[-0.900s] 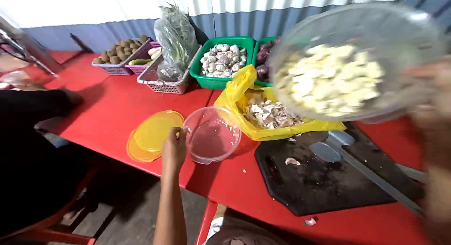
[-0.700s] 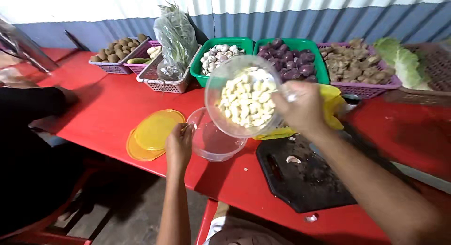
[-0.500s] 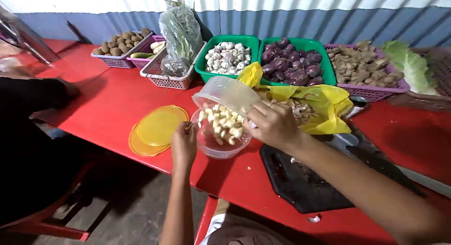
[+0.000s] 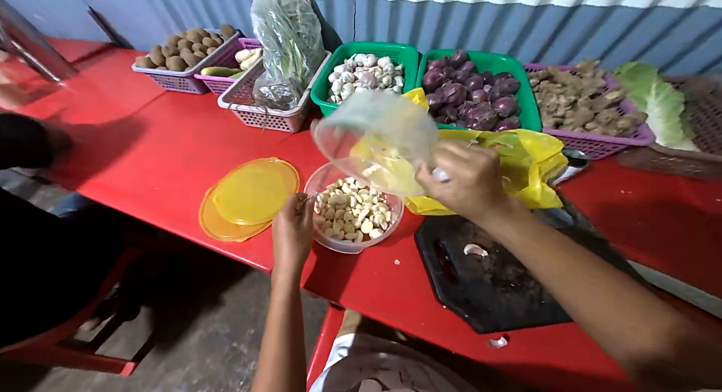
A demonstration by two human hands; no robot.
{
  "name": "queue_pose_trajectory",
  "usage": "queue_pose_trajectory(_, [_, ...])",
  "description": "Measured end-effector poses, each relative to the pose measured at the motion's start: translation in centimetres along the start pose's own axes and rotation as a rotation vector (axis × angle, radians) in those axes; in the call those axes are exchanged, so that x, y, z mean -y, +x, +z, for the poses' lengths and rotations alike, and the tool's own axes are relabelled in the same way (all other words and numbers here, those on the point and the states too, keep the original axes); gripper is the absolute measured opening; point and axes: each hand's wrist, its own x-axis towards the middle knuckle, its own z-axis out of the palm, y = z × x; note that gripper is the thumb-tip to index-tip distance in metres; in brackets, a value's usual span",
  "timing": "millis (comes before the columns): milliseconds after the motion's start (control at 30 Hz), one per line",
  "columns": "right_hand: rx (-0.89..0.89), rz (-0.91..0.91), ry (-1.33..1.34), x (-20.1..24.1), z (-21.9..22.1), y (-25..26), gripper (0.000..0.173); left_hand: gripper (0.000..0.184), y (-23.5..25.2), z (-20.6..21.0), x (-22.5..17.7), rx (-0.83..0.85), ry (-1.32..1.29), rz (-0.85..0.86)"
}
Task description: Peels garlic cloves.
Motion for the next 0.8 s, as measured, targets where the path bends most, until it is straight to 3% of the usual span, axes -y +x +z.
queue_pose_trajectory(67, [-0.049, 0.063, 0.018, -0.7, -0.2, -0.5, 0.029, 0.024, -0.1, -0.2, 0.1, 0.029, 0.026, 0.013])
queue_pose_trajectory(200, [-0.049, -0.236, 0.010, 0.2, -0.1, -1.7, 0.031, 0.024, 0.4, -0.1, -0.5, 0.054, 0.049, 0.003])
queue_pose_trajectory(300, [-0.083, -0.222, -0.013, 0.1, 0.3, -1.9, 0.028, 0.024, 0.3, 0.0, -1.0, 0.046, 0.079, -0.015])
queue_pose_trajectory(433, [-0.134, 0.243, 0.150, -1.5, -0.7, -2.3, 0.026, 0.026, 0.2, -0.2, -1.0, 0.049, 0.105, 0.010])
queue_pose_trajectory(533, [-0.176, 0.645, 0.360, -3.2, -3.9, -2.8, 0.015, 0.025, -0.2, -0.6, -1.1, 0.108, 0.136, 0.077])
queue_pose_trajectory(700, [-0.416, 1.240, 0.406, -6.5, -14.3, -8.1, 0.010, 0.026, -1.6, -1.4, -2.0, 0.237, 0.147, 0.194])
queue_pose_trajectory(800, [-0.568, 1.397, 0.251, -9.2, -20.0, -14.3, 0.017, 0.028, -1.9, -1.2, -2.8, 0.357, 0.152, 0.212])
